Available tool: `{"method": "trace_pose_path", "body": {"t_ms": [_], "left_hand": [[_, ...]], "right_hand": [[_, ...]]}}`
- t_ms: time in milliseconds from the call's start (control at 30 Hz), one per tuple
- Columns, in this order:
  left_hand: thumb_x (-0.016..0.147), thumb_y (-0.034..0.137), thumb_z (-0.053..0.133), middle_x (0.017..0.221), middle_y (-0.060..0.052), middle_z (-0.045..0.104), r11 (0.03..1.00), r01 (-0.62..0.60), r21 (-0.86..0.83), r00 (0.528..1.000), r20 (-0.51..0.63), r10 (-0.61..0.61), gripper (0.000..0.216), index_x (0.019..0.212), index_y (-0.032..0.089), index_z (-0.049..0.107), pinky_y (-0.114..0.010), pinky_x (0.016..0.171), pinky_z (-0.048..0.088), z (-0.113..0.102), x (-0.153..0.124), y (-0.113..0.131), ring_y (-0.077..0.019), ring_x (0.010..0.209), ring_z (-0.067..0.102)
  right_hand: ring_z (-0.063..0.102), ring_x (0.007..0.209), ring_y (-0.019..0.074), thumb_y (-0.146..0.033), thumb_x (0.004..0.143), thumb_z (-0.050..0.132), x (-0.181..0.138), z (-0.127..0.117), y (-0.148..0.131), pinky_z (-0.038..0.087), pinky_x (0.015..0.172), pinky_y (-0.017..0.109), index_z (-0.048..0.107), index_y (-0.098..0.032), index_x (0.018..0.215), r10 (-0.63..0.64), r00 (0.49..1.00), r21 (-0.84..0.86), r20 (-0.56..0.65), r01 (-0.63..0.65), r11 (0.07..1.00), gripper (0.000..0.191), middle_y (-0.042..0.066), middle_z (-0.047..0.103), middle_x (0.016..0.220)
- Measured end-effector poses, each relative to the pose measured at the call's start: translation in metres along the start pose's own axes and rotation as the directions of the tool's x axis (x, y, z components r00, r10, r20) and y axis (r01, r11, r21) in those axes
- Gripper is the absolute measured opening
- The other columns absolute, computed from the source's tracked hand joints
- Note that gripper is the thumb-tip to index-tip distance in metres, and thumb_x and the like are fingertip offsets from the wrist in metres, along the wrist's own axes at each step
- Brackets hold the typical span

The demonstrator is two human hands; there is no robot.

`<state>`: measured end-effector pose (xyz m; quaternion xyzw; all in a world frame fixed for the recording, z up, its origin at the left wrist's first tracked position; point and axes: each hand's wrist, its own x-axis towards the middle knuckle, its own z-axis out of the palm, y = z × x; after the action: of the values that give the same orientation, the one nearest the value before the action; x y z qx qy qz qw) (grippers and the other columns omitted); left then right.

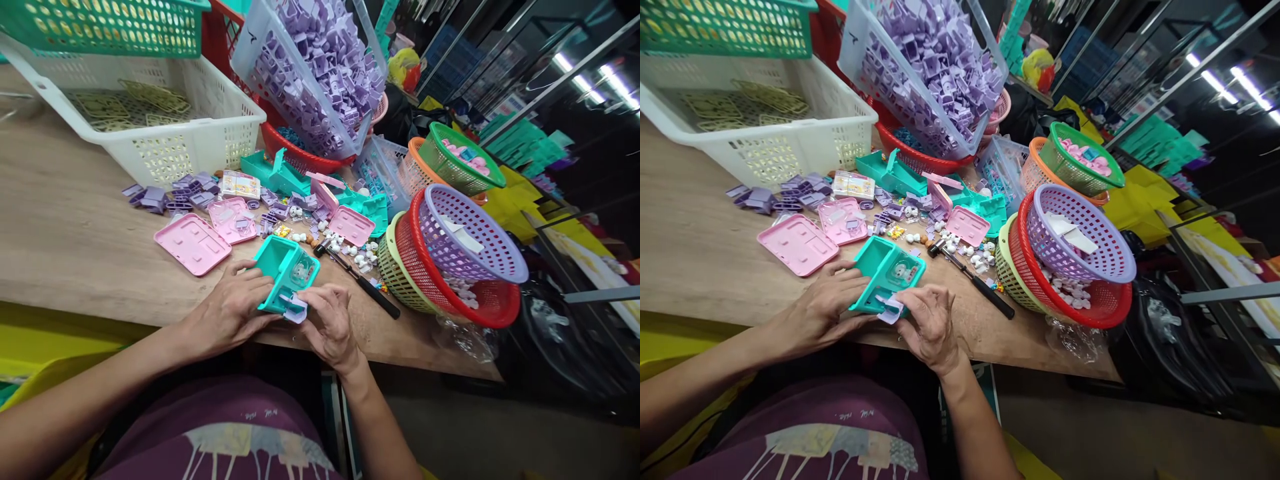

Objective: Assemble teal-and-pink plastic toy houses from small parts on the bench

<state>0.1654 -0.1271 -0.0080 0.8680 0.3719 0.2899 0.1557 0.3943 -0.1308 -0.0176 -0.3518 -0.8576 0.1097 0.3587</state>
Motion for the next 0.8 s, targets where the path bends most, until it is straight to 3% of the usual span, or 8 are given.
{"method": "trace_pose_path", "body": {"t_ms": [200, 300, 500, 800], "left_hand": [[0.096, 0.027, 0.053, 0.091, -0.002, 0.069, 0.999, 0.002, 0.037, 1.000, -0.021, -0.001, 0.011, 0.098, 0.023, 0.062, -0.041, 0.094, 0.031, 0.000, -0.001, 0.001, -0.0201, 0.087, 0.059], [0.094, 0.022, 0.050, 0.091, -0.004, 0.069, 0.998, -0.003, 0.069, 0.999, -0.037, 0.005, 0.011, 0.097, 0.022, 0.060, -0.042, 0.093, 0.032, 0.003, -0.004, 0.005, -0.0210, 0.084, 0.059], [0.085, 0.012, 0.049, 0.094, -0.005, 0.068, 0.996, -0.050, 0.071, 0.998, -0.046, 0.054, 0.015, 0.094, 0.020, 0.058, -0.045, 0.097, 0.030, 0.005, -0.011, 0.010, -0.0225, 0.083, 0.058], [0.086, 0.012, 0.049, 0.095, -0.005, 0.069, 0.998, -0.039, 0.052, 0.999, -0.020, 0.040, 0.017, 0.096, 0.021, 0.059, -0.044, 0.098, 0.030, 0.003, -0.008, 0.006, -0.0216, 0.085, 0.058]], "right_hand": [[0.051, 0.098, 0.0232, -0.026, 0.094, 0.056, 0.008, -0.003, -0.008, 0.037, 0.089, 0.042, 0.060, -0.024, 0.121, 0.102, 0.995, -0.091, -0.004, -0.102, 0.991, 0.027, 0.005, 0.066, 0.106], [0.052, 0.098, 0.0244, -0.023, 0.093, 0.059, 0.005, -0.002, -0.014, 0.039, 0.089, 0.044, 0.060, -0.023, 0.123, 0.077, 0.997, -0.142, -0.028, -0.080, 0.987, 0.030, 0.007, 0.066, 0.103], [0.063, 0.091, 0.0195, -0.020, 0.092, 0.061, -0.016, 0.014, -0.003, 0.045, 0.086, 0.041, 0.056, -0.025, 0.129, -0.041, 0.979, -0.047, -0.201, 0.032, 0.998, 0.037, 0.005, 0.070, 0.101], [0.059, 0.090, 0.0214, -0.030, 0.094, 0.059, -0.018, 0.019, 0.001, 0.045, 0.085, 0.043, 0.060, -0.025, 0.122, 0.027, 0.977, -0.028, -0.213, -0.034, 0.999, 0.029, 0.005, 0.069, 0.097]]}}
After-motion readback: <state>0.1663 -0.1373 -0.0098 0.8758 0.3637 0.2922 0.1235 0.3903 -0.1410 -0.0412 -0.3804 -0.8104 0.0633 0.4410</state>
